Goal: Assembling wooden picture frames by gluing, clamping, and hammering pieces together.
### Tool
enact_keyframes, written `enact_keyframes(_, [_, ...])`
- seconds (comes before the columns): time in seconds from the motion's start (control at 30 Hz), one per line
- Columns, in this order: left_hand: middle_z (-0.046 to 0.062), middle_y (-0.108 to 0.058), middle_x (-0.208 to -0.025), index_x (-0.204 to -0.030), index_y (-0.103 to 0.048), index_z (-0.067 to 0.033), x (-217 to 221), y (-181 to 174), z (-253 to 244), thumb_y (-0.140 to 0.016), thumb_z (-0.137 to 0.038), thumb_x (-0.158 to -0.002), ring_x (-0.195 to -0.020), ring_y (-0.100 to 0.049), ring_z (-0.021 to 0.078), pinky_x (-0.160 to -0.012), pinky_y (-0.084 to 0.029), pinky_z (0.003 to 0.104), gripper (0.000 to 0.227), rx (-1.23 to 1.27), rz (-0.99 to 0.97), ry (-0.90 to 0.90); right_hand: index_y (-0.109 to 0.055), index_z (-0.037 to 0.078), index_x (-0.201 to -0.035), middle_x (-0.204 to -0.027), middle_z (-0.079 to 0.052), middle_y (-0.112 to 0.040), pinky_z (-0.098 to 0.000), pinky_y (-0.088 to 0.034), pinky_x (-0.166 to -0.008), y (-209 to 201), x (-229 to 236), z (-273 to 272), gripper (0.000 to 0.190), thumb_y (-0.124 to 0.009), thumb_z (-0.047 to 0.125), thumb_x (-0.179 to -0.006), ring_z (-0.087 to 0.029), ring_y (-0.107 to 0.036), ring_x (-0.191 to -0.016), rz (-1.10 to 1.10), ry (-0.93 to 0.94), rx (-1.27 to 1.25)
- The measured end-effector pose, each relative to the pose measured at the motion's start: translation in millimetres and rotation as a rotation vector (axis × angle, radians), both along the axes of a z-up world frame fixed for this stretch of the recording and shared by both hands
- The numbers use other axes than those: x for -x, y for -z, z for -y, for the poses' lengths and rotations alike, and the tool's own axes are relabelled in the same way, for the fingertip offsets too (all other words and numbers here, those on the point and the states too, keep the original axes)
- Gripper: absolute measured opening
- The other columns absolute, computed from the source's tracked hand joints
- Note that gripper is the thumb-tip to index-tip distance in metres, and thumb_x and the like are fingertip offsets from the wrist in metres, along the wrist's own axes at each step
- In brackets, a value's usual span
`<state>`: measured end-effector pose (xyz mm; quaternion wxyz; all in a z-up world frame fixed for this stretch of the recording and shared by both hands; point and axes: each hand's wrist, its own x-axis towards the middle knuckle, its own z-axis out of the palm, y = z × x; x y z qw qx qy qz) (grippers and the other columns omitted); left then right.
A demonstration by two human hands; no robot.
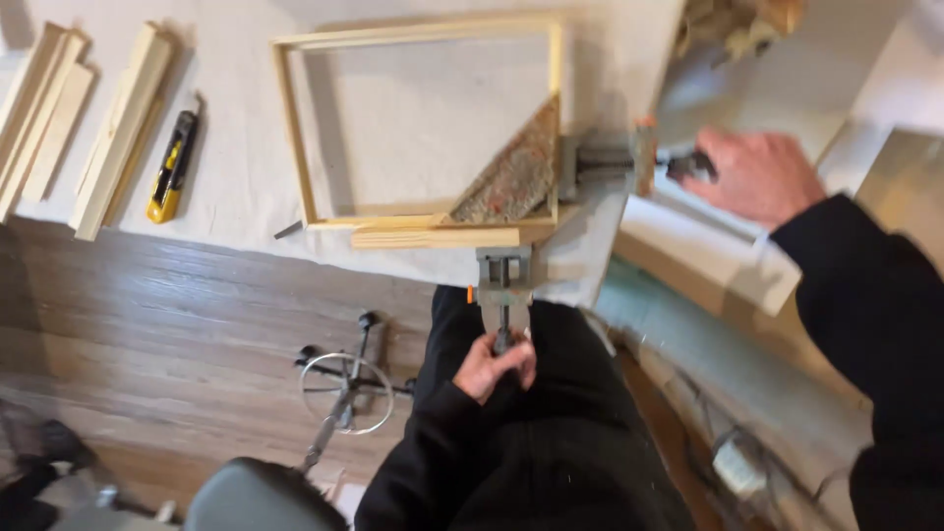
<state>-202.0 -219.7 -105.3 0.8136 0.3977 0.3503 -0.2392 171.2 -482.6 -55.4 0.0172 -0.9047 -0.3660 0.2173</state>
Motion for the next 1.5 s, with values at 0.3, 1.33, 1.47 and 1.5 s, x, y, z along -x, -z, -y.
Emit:
enact_keyframes(0.3, [0.011, -0.055, -0.055, -0.070, -0.066, 0.0017, 3.6, 28.2, -2.0, -0.078, -0.028, -0.085, -0.050, -0.055, 0.0214, -0.052, -0.045, 0.041, 0.035, -0.866, -0.057, 0.073, -0.074, 0.000, -0.080, -0.067, -0.024, -0.066, -0.0515, -0.054, -0.065, 7.8, 17.2, -8.6, 0.039, -0.072, 0.039, -0.084, -0.044, -0.061, -0.060, -0.326, 0.228, 0.024])
enact_keyframes(1.33, [0.005, -0.077, -0.103, -0.107, -0.075, -0.0050, -49.8, -81.5, -246.5, -0.072, -0.010, -0.095, -0.077, -0.069, 0.0093, -0.069, -0.059, 0.025, 0.014, -0.675, 0.420, -0.126, -0.074, 0.013, -0.114, -0.112, -0.002, -0.073, -0.0288, -0.057, -0.089, -151.4, 152.3, -239.1, 0.032, -0.082, 0.016, -0.083, -0.015, -0.071, -0.099, -0.367, -0.009, -0.623])
enact_keyframes(1.47, [0.004, -0.075, -0.098, -0.106, -0.075, -0.0002, -39.5, -125.9, -228.6, -0.072, -0.009, -0.096, -0.073, -0.064, 0.0086, -0.067, -0.054, 0.024, 0.013, -0.147, 0.394, -0.079, -0.074, 0.012, -0.121, -0.110, -0.003, -0.070, -0.0288, -0.057, -0.082, -160.0, 174.1, -295.8, 0.042, -0.085, 0.014, -0.081, -0.016, -0.069, -0.092, -0.489, -0.102, -0.692])
enact_keyframes(1.5, [0.004, -0.074, -0.095, -0.105, -0.074, 0.0006, -38.2, -135.6, -228.8, -0.072, -0.010, -0.097, -0.074, -0.064, 0.0085, -0.067, -0.054, 0.024, 0.014, -0.081, 0.395, -0.061, -0.075, 0.012, -0.120, -0.107, -0.003, -0.070, -0.0292, -0.057, -0.081, -160.7, 177.7, -306.8, 0.041, -0.085, 0.013, -0.081, -0.016, -0.070, -0.092, -0.484, -0.141, -0.716])
